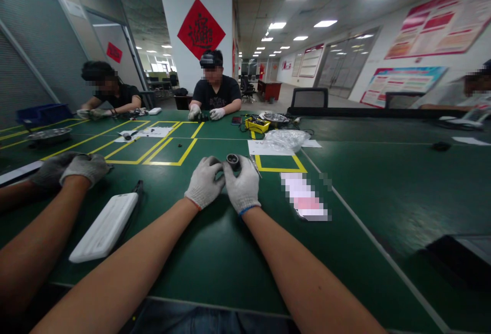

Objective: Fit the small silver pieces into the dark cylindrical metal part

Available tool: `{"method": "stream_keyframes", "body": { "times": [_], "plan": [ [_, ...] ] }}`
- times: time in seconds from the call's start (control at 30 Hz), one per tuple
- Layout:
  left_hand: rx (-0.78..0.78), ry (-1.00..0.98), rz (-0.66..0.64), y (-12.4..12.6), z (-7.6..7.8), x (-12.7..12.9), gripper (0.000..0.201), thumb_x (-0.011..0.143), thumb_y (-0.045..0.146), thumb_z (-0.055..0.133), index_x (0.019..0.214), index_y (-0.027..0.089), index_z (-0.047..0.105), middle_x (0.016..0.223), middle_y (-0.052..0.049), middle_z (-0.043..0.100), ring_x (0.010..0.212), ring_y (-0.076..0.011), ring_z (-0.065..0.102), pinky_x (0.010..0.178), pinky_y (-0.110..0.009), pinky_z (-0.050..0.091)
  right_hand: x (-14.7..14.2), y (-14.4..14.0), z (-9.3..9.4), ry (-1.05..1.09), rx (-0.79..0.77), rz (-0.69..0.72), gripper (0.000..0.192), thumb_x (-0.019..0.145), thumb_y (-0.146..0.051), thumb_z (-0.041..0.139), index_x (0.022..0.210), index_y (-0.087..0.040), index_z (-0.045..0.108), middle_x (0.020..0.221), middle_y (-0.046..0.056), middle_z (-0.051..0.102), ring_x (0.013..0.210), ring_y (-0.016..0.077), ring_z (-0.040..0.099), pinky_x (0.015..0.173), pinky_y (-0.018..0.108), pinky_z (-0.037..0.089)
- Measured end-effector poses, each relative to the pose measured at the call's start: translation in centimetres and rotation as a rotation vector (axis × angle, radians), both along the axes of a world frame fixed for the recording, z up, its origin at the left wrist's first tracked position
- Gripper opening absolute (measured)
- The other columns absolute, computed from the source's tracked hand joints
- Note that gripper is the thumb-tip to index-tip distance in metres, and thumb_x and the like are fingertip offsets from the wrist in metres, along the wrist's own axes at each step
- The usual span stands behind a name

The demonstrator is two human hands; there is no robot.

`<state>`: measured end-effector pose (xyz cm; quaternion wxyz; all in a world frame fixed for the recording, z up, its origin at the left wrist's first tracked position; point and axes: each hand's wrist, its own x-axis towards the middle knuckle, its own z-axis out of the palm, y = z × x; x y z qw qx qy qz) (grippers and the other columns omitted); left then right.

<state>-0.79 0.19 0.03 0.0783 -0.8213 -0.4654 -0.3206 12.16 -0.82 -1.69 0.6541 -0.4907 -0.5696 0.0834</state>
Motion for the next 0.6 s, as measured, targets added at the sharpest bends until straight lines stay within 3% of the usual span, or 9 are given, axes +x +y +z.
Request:
{"method": "stream_keyframes", "body": {
  "times": [0.6],
  "plan": [
    [0.047, -0.084, 0.027, -0.12, -0.13, 0.08, 0.011, 0.086, 0.021, 0.063, 0.085, 0.021, 0.074, 0.094, -0.009, 0.064, 0.095, -0.0255, 0.058, 0.085, -0.039, 0.052, -0.28, -0.21, 0.22, 0.025, -0.020, 0.089, 0.035, 0.091, -0.052, 0.060, 0.100, -0.019, 0.070, 0.094, 0.008, 0.073, 0.085, 0.0237, 0.067, 0.082, 0.039, 0.056]
  ]
}}
